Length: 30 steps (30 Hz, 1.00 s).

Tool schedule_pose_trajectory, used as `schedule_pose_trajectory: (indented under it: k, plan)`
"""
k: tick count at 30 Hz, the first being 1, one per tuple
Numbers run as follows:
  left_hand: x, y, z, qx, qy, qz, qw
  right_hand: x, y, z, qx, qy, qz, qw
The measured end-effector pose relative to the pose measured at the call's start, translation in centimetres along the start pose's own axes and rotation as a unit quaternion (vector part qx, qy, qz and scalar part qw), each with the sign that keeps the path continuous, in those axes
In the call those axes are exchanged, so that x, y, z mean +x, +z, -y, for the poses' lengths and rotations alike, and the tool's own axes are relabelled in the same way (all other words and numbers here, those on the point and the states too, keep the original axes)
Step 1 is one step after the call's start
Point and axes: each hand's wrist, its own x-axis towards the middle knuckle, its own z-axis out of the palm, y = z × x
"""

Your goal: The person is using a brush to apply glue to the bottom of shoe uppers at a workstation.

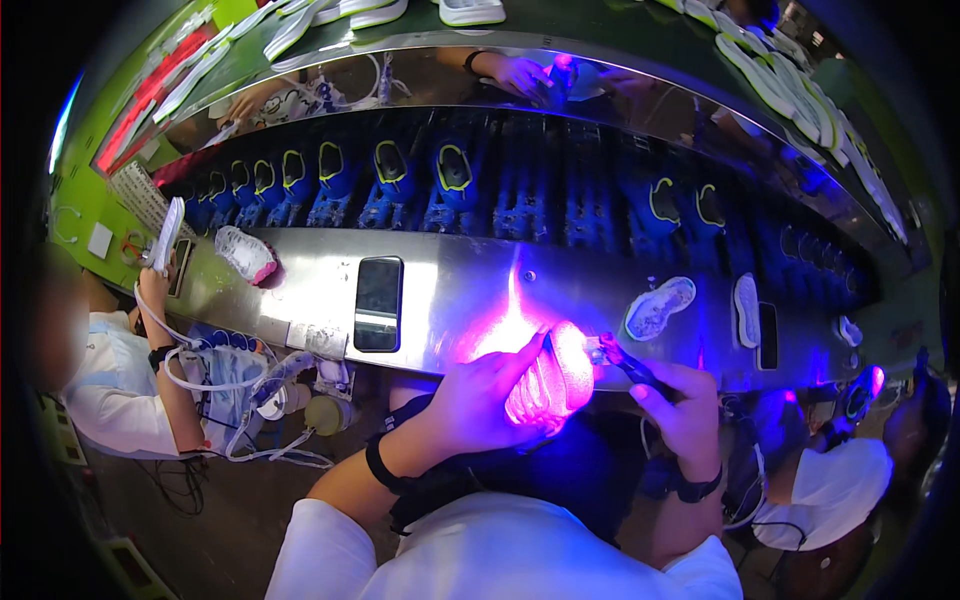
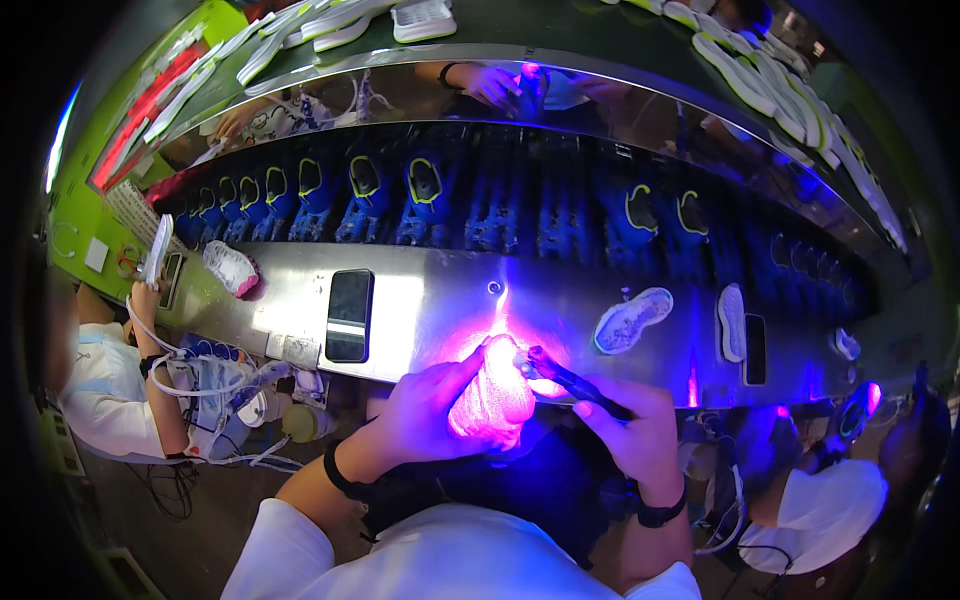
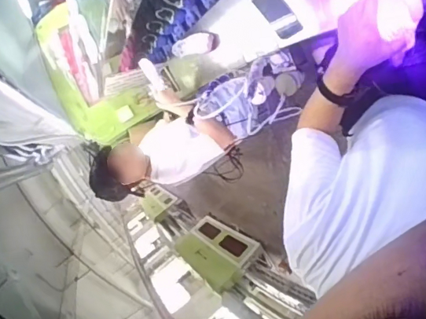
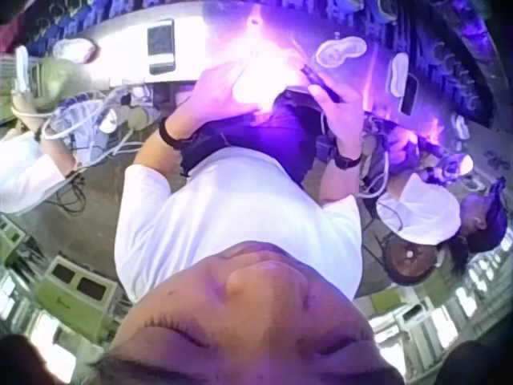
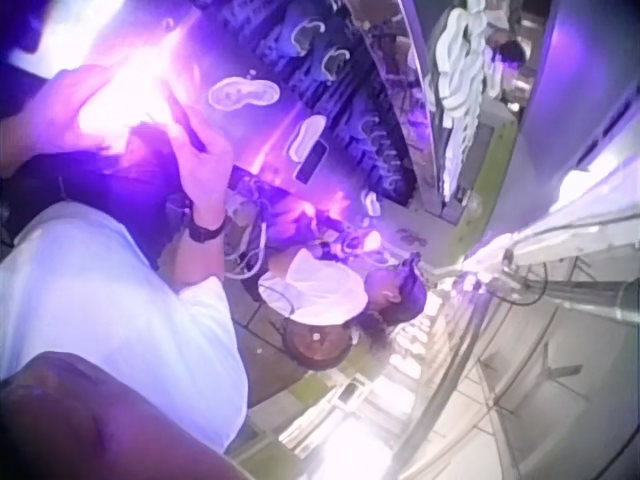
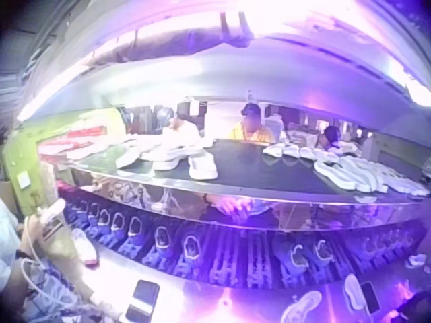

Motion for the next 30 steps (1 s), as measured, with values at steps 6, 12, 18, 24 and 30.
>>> schedule_pose_trajectory:
  k: [6, 12, 18, 24, 30]
  plan:
    - [-1.1, -0.5, -1.0, -0.169, 0.003, 0.059, 0.984, -1.2, 0.1, 1.1, 0.002, -0.034, 0.048, 0.998]
    - [-0.3, -0.7, -2.0, -0.287, -0.051, 0.100, 0.952, -2.0, -1.5, -1.0, 0.033, 0.001, 0.073, 0.997]
    - [-0.7, 0.8, -1.8, -0.319, -0.199, 0.095, 0.922, -2.2, -1.3, -3.7, 0.000, -0.053, 0.044, 0.998]
    - [-0.1, 2.5, -0.3, -0.445, -0.311, 0.169, 0.823, -4.7, -0.7, -5.9, -0.002, 0.000, 0.052, 0.999]
    - [2.2, 2.2, -2.3, -0.378, -0.348, 0.148, 0.845, -4.9, -1.9, -7.2, -0.036, -0.004, 0.015, 0.999]
